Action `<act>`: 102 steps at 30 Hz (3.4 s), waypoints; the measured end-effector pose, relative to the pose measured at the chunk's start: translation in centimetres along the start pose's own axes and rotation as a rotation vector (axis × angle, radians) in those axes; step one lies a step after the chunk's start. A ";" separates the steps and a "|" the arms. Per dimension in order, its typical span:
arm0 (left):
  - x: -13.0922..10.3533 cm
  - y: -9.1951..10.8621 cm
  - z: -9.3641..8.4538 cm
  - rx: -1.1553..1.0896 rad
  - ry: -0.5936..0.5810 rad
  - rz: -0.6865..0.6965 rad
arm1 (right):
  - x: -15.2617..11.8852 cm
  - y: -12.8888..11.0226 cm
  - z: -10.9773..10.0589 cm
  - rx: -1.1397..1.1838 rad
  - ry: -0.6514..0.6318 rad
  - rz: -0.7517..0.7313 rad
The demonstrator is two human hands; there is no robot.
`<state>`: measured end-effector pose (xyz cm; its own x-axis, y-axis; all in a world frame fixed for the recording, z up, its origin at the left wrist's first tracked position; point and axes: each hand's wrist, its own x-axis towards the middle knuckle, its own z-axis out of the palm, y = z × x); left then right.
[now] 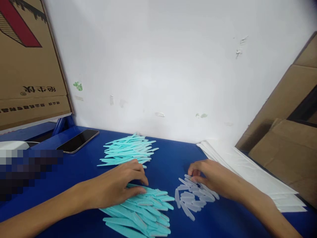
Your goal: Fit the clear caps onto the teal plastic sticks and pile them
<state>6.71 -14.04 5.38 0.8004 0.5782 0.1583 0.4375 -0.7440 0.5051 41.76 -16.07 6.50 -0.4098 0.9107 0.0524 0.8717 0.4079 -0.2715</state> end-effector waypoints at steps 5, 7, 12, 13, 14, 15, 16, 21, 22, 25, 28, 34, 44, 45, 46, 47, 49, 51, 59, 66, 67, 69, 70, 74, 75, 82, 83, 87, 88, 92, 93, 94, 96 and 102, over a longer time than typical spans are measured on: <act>0.0 0.0 0.6 -0.026 -0.039 -0.046 | 0.1 0.2 0.5 0.052 0.084 -0.097; 0.2 0.1 0.5 -0.037 -0.024 -0.043 | 0.2 0.2 0.4 0.062 0.097 -0.109; 0.6 0.3 0.6 -0.029 -0.024 -0.045 | 0.3 -0.1 0.2 0.034 0.162 -0.130; 0.6 0.3 0.6 -0.019 -0.020 -0.046 | 0.3 -0.3 0.2 0.023 0.174 -0.130; 0.7 0.3 0.6 -0.011 -0.011 -0.045 | 0.3 -0.5 0.3 0.012 0.182 -0.129; 0.7 0.3 0.6 -0.004 0.005 -0.044 | 0.3 -0.7 0.3 -0.001 0.187 -0.131; 0.8 0.2 0.7 0.000 0.025 -0.042 | 0.3 -1.0 0.4 -0.013 0.190 -0.133; 0.9 0.0 0.7 0.003 0.120 -0.053 | 0.3 -2.2 0.7 -0.105 0.261 -0.192; 1.0 -0.1 0.7 0.006 0.133 -0.058 | 0.3 -2.3 0.7 -0.132 0.280 -0.208; 1.0 -0.4 0.8 0.023 0.169 -0.056 | 0.4 -2.7 0.8 -0.166 0.340 -0.251; 1.0 -0.7 1.0 0.047 0.196 -0.030 | 0.4 -3.3 1.1 -0.057 0.442 -0.308; 1.0 -0.7 1.1 0.046 0.202 0.015 | 0.3 -5.6 2.2 0.483 0.517 -0.165; 1.0 0.0 0.9 0.029 0.231 0.050 | 0.9 -6.8 3.0 0.865 0.468 0.013; 1.0 0.1 0.9 0.029 0.230 0.047 | 1.0 -6.9 3.2 0.872 0.453 0.010; 1.0 0.1 0.9 0.026 0.226 0.043 | 1.0 -6.9 3.4 0.877 0.443 0.005; 0.9 0.1 0.9 0.021 0.222 0.041 | 1.1 -7.0 3.6 0.882 0.434 0.003; 0.9 0.1 1.0 0.008 0.219 0.044 | 1.1 -7.1 3.8 0.895 0.425 0.004; 0.9 0.1 1.1 -0.001 0.227 0.055 | 1.1 -7.3 3.9 0.916 0.423 0.005; 0.7 -0.2 1.6 0.042 0.280 0.141 | 1.0 -7.4 3.9 0.947 0.410 -0.011; 0.6 0.1 2.3 0.124 0.300 0.235 | 1.1 -7.9 5.1 0.881 0.425 0.026; 0.5 0.0 2.4 0.140 0.306 0.249 | 1.0 -8.0 5.2 0.882 0.428 0.027; 0.3 -0.1 2.5 0.181 0.318 0.288 | 0.9 -8.2 5.3 0.903 0.425 0.020; 0.3 -0.2 2.5 0.202 0.321 0.309 | 0.8 -8.2 5.3 0.918 0.421 0.018; 0.2 -0.2 2.6 0.230 0.321 0.333 | 0.7 -8.2 5.4 0.926 0.411 0.024; 0.3 -0.2 2.5 0.219 0.320 0.325 | 0.7 -8.1 5.3 0.896 0.409 0.019; 1.0 -1.5 0.6 0.357 0.426 0.270 | 1.1 -5.5 2.3 0.370 0.414 -0.076; 1.1 -2.2 0.1 0.411 0.445 0.224 | 1.1 -4.7 1.8 0.292 0.394 -0.089; 1.2 -5.5 -1.3 0.549 0.482 0.043 | 0.9 -1.5 0.3 -0.015 0.230 -0.126; 1.3 -6.3 -1.5 0.560 0.460 -0.007 | 0.8 -0.9 0.1 -0.036 0.187 -0.108; 1.3 -7.7 -1.7 0.516 0.332 -0.133 | 0.5 -0.5 -0.2 -0.012 0.072 -0.078; 1.3 -7.7 -1.7 0.502 0.312 -0.140 | 0.4 -0.7 -0.1 -0.003 0.050 -0.078; 1.3 -7.5 -1.6 0.492 0.303 -0.140 | 0.4 -0.9 0.0 0.004 0.028 -0.074; 1.3 -6.7 -1.6 0.476 0.305 -0.129 | 0.5 -1.3 0.3 0.010 -0.010 -0.057; 0.9 -1.9 -1.7 0.207 0.109 -0.024 | 0.9 -1.5 1.2 0.000 -0.015 -0.073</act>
<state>5.91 -11.50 5.98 0.7449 0.6208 0.2444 0.5395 -0.7760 0.3268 39.79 -15.91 5.82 -0.4766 0.8772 0.0579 0.8391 0.4735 -0.2676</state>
